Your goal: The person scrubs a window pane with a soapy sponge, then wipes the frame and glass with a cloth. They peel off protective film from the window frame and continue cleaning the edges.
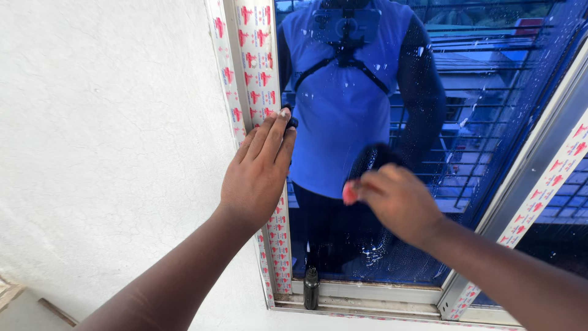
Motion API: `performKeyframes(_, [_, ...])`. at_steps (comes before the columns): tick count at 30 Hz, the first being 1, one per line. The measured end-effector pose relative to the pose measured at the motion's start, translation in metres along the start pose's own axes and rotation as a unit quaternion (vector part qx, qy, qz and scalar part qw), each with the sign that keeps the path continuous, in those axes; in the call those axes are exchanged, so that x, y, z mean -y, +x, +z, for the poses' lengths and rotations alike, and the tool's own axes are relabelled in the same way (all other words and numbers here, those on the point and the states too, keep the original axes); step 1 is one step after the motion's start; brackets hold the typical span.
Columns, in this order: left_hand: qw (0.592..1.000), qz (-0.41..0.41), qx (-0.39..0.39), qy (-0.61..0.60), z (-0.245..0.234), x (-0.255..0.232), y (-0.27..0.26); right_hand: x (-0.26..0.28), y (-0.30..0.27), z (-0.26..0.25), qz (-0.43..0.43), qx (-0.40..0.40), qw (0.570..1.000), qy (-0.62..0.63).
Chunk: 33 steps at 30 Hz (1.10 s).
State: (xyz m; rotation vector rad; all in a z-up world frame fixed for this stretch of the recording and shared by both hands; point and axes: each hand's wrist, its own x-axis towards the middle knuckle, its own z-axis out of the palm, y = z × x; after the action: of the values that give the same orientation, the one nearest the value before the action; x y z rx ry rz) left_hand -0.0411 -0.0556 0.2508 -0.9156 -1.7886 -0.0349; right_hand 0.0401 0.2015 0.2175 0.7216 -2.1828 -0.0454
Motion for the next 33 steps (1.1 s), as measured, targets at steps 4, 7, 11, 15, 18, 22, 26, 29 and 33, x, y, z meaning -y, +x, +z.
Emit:
performKeyframes(4, [0.995, 0.003, 0.083, 0.062, -0.006, 0.002, 0.009, -0.046, 0.038, -0.055, 0.068, -0.208, 0.976, -0.003])
performKeyframes(7, [0.997, -0.03, 0.053, 0.039, -0.012, 0.003, 0.02, -0.057, 0.043, -0.087, 0.08, -0.248, 0.963, -0.067])
performKeyframes(11, [0.995, -0.049, 0.069, 0.052, -0.01, -0.003, 0.025, -0.024, 0.01, -0.036, 0.116, -0.117, 0.984, 0.073])
performKeyframes(15, [0.991, -0.073, 0.099, 0.051, -0.01, -0.007, 0.027, 0.007, -0.021, 0.008, 0.078, 0.071, 0.988, 0.113])
performKeyframes(18, [0.989, -0.081, 0.112, 0.045, -0.015, -0.006, 0.028, 0.004, -0.012, 0.007, 0.04, 0.082, 0.992, 0.086])
performKeyframes(22, [0.991, -0.086, 0.098, 0.034, -0.015, -0.011, 0.03, -0.031, 0.024, -0.022, 0.171, -0.115, 0.972, 0.115])
performKeyframes(26, [0.971, -0.158, 0.18, -0.002, -0.014, -0.013, 0.031, -0.038, 0.003, -0.039, 0.106, -0.191, 0.976, -0.016])
performKeyframes(29, [0.981, -0.13, 0.141, 0.033, -0.008, -0.015, 0.028, -0.007, -0.023, -0.015, 0.09, -0.1, 0.991, 0.014])
performKeyframes(33, [0.985, -0.125, 0.116, 0.007, -0.005, -0.014, 0.026, 0.014, 0.009, 0.008, 0.043, -0.065, 0.992, 0.102])
